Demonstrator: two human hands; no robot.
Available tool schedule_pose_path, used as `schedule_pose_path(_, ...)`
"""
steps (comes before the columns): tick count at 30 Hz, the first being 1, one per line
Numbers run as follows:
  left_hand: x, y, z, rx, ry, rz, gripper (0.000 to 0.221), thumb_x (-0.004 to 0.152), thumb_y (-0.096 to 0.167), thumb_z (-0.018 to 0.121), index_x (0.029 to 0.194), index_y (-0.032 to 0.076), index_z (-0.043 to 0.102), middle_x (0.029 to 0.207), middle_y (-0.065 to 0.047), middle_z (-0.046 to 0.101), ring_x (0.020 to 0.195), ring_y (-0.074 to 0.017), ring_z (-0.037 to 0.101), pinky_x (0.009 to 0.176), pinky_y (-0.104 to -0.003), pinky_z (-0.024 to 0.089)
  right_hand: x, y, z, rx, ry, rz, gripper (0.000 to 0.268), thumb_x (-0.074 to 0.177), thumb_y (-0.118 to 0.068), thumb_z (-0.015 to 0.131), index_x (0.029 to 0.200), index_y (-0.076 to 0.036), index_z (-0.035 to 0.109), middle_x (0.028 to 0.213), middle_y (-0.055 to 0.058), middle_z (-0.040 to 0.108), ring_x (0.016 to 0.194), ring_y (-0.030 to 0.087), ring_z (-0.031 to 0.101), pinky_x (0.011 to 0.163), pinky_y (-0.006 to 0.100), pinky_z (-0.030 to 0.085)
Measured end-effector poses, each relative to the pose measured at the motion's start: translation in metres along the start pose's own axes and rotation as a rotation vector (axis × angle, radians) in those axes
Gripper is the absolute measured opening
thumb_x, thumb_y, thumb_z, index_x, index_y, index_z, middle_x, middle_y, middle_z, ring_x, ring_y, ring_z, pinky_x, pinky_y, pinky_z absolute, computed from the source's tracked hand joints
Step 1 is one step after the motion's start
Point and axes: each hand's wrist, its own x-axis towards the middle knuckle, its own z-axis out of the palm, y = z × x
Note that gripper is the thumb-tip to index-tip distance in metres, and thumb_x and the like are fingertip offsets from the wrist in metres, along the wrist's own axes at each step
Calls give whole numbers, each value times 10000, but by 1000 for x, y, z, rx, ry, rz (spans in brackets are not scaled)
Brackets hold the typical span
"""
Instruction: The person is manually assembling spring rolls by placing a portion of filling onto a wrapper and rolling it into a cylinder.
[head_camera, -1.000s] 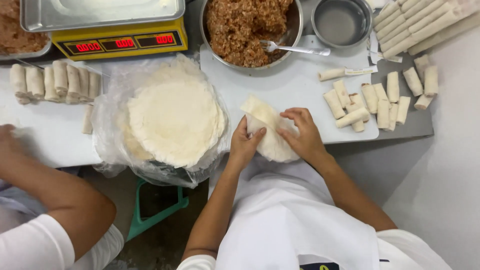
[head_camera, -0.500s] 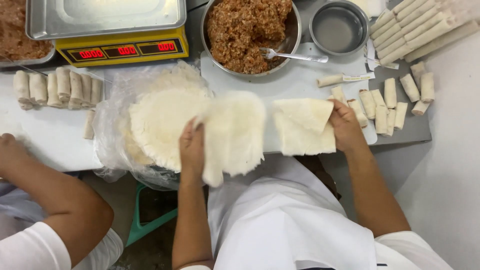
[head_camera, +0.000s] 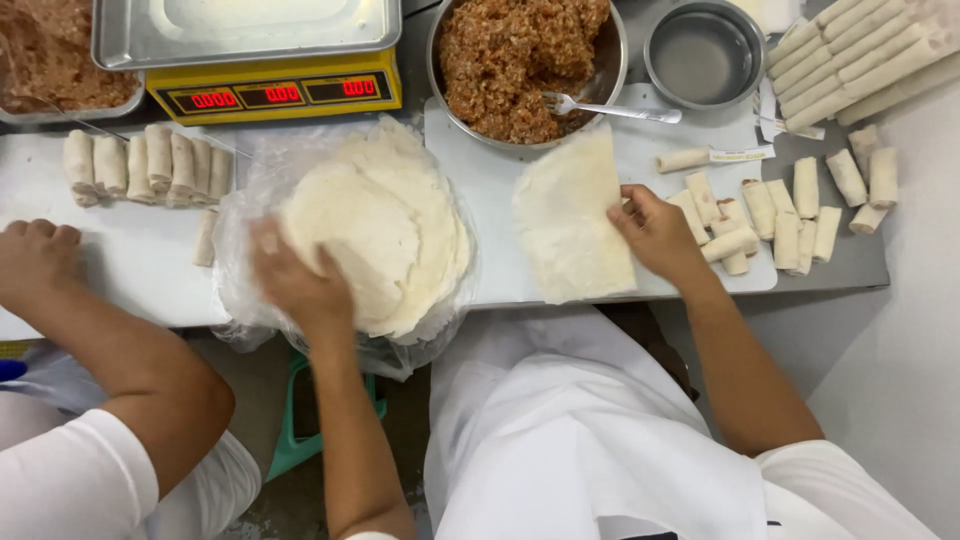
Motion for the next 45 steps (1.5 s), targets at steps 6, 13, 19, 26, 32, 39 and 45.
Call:
schedule_pose_path(6, -94, 79, 28, -766, -725, 277, 357, 967, 42, 576, 1303, -67, 630, 1022, -294, 722, 1033, -491, 680, 926, -563, 529, -36, 34, 53, -741, -85, -457, 320, 946, -204, 680, 1221, -40, 684, 1025, 219, 638, 1018, 437, 627, 896, 503, 531)
schedule_pose_path(13, -118, 120, 35, -982, -975, 80, 414, 1013, 258, 640, 1361, 43, 576, 1181, -204, 708, 1079, -348, 709, 918, -451, 589, -31, 33, 64, -175, -168, -192, 89, 992, -94, 655, 1007, -62, 737, 798, 68, 680, 769, 195, 672, 728, 335, 562)
schedule_pose_path(19, -132, 127, 71, -1096, -886, 49, 443, 991, 164, 653, 1370, -27, 526, 1206, -271, 696, 1079, -409, 703, 856, -466, 629, -37, 28, 64, 35, -181, -64, 73, 1013, -83, 615, 1020, -56, 683, 751, 57, 720, 701, 137, 699, 687, 315, 598)
schedule_pose_path(26, -128, 135, 63, -1348, -879, -318, 485, 928, -15, 582, 1412, -15, 547, 1232, -231, 710, 1020, -236, 714, 873, -327, 636, -40, 53, 71, 553, 66, 67, 105, 1051, -76, 549, 1012, 7, 602, 853, 69, 617, 788, 198, 724, 728, 400, 679)
schedule_pose_path(32, -113, 135, 54, -1364, -826, -419, 470, 908, 141, 565, 1373, 77, 573, 1210, -82, 656, 1009, -155, 599, 785, -252, 556, -47, 50, 72, 107, 46, -20, 93, 968, -91, 692, 906, -34, 653, 701, 73, 666, 657, 145, 681, 581, 323, 605)
schedule_pose_path(39, -103, 135, 66, -1052, -650, 109, 435, 905, 11, 600, 1337, 27, 644, 1165, -210, 711, 1106, -375, 692, 927, -453, 582, -49, 48, 63, 21, -97, -97, 113, 887, -63, 745, 973, -14, 689, 846, 152, 738, 847, 211, 722, 795, 405, 623)
schedule_pose_path(45, -133, 146, 67, -1145, -805, 43, 344, 923, 91, 735, 1263, 50, 704, 1040, -205, 763, 893, -263, 754, 715, -383, 623, -30, 20, 61, 66, -65, 31, 769, 783, -218, 886, 1457, -104, 533, 1357, 202, 643, 1304, 304, 578, 1099, 500, 464)
